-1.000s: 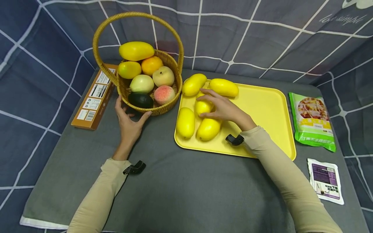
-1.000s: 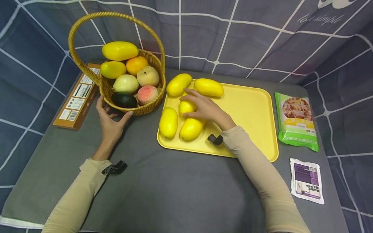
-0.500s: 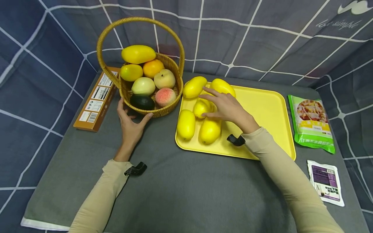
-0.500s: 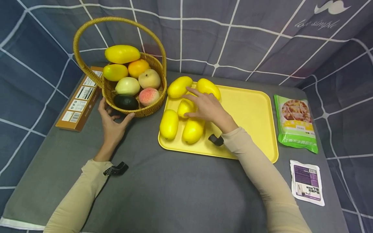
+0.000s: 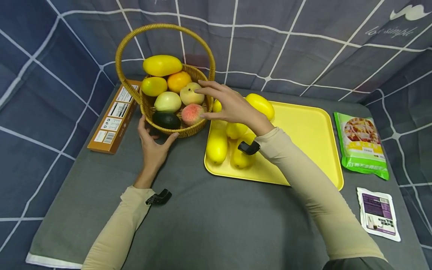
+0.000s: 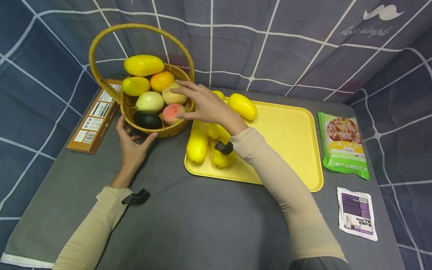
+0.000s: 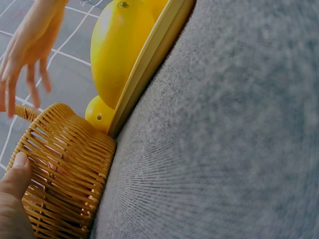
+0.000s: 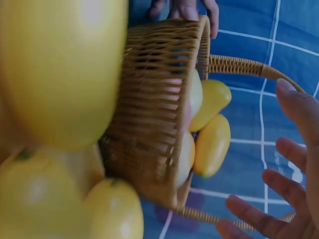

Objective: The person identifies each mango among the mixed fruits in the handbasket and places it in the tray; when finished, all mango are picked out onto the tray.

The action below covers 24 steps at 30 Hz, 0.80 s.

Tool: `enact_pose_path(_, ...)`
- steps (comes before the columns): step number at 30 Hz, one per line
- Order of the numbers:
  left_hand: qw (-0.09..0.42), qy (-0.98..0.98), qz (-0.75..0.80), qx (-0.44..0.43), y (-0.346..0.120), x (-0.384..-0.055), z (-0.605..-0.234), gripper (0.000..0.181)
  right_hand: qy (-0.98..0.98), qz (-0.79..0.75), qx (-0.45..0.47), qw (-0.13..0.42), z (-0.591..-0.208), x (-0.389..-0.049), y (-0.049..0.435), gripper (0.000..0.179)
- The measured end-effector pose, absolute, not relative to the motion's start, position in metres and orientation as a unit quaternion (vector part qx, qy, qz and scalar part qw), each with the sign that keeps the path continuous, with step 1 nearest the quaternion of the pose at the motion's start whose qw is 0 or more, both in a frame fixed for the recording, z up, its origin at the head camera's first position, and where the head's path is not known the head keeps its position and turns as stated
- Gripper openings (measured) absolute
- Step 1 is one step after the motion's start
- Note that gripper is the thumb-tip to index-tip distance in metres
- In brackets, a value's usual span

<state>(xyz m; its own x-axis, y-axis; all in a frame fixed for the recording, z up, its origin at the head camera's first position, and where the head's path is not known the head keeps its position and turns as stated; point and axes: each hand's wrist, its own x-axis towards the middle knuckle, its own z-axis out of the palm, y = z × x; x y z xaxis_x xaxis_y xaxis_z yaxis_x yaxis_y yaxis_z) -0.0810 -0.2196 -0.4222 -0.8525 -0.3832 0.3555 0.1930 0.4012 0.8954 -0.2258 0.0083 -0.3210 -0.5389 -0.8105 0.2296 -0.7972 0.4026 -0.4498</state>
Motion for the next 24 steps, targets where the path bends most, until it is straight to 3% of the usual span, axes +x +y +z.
enact_pose_path(12,0.266,-0.794,-0.543,0.063,-0.219,-0.079,-0.422,0.096,0.855,-0.238,-0.457,0.061,-0.315,-0.270,-0.081,0.072)
enact_pose_path(24,0.282,-0.790,-0.542,0.055,-0.220,-0.080,-0.421,0.097,0.873,-0.262,-0.397,0.105,-0.317,-0.317,-0.127,0.066)
